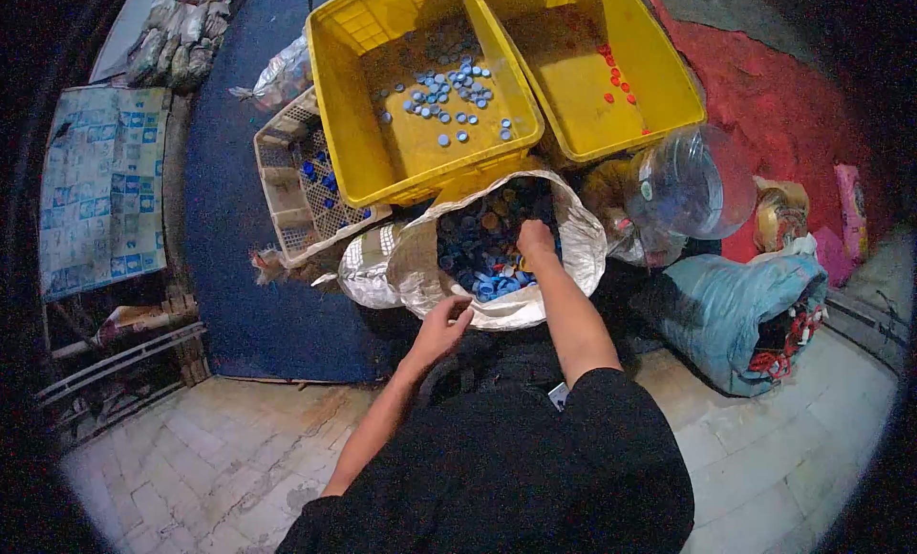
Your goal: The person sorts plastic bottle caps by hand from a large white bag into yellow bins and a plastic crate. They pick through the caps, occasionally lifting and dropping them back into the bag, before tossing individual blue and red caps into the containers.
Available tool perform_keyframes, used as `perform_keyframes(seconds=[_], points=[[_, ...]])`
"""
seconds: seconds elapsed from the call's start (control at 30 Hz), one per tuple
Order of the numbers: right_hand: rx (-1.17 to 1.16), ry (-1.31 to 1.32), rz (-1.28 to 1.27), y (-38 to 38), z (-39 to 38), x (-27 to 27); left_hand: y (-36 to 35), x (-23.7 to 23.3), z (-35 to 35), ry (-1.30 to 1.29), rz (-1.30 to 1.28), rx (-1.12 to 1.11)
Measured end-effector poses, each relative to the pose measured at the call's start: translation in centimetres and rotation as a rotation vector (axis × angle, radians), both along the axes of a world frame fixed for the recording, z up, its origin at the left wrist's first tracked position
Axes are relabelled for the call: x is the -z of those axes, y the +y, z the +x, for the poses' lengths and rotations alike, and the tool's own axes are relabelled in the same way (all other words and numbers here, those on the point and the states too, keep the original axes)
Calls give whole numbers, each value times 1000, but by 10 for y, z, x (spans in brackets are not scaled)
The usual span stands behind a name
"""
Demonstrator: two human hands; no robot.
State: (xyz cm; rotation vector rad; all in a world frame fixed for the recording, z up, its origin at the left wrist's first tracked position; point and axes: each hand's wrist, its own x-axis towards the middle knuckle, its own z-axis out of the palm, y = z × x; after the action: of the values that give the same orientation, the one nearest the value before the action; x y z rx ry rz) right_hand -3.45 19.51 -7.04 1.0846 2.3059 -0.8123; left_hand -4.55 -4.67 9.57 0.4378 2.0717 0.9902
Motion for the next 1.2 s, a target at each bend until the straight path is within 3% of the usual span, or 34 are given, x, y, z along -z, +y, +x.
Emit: perform_keyframes(seconds=[0.13,0.2,0.23,0.3,0.33,0.37,0.43,0.47,0.5,0.53,0.6,0.63,0.67,0.73,0.77,0.9,0.93,0.97,1.0,1.07,1.13,1.2], points=[[-115,-9,-22,3,15,-7,19,10,-25,51,-42,106],[-185,378,100,-2,33,-7,20,33,-39,229,-35,109],[-175,375,102,-6,38,-17,21,45,-45,310,10,114],[126,513,18,-9,44,-54,25,59,-58,395,-73,175],[132,508,22,-12,53,-57,26,68,-64,481,-160,228],[217,512,-98,-16,63,-61,26,83,-70,405,-404,342],[375,442,-358,-24,81,-71,-9,146,-81,353,-297,438],[383,437,-349,-30,89,-75,-22,176,-84,307,-193,521],[691,492,-598,-37,96,-75,-24,195,-82,319,-145,477],[1000,538,-847,-42,102,-74,-19,187,-83,314,-135,479],[1097,564,-926,-45,113,-73,-8,144,-86,277,-311,577],[1199,619,-1048,-46,115,-77,-7,127,-86,377,17,500],[1300,676,-1171,-45,114,-85,-5,125,-87,373,22,501],[1318,688,-1205,-39,109,-94,5,120,-93,163,-263,273],[1308,704,-1264,-36,106,-95,13,93,-91,270,-163,279],[1378,739,-1388,-28,91,-83,2,90,-86,264,-103,187],[1449,750,-1463,-25,87,-81,-2,95,-86,105,-11,117],[1510,751,-1415,-24,81,-78,-6,100,-84,-56,79,48],[1510,745,-1411,-22,77,-75,-13,105,-82,-60,80,43],[1408,725,-1333,-18,69,-65,-9,76,-81,-529,70,-99],[1377,718,-1363,-19,59,-60,-14,88,-73,-497,103,-78],[1138,489,-1063,-26,52,-56,-18,104,-65,-465,130,-53]])
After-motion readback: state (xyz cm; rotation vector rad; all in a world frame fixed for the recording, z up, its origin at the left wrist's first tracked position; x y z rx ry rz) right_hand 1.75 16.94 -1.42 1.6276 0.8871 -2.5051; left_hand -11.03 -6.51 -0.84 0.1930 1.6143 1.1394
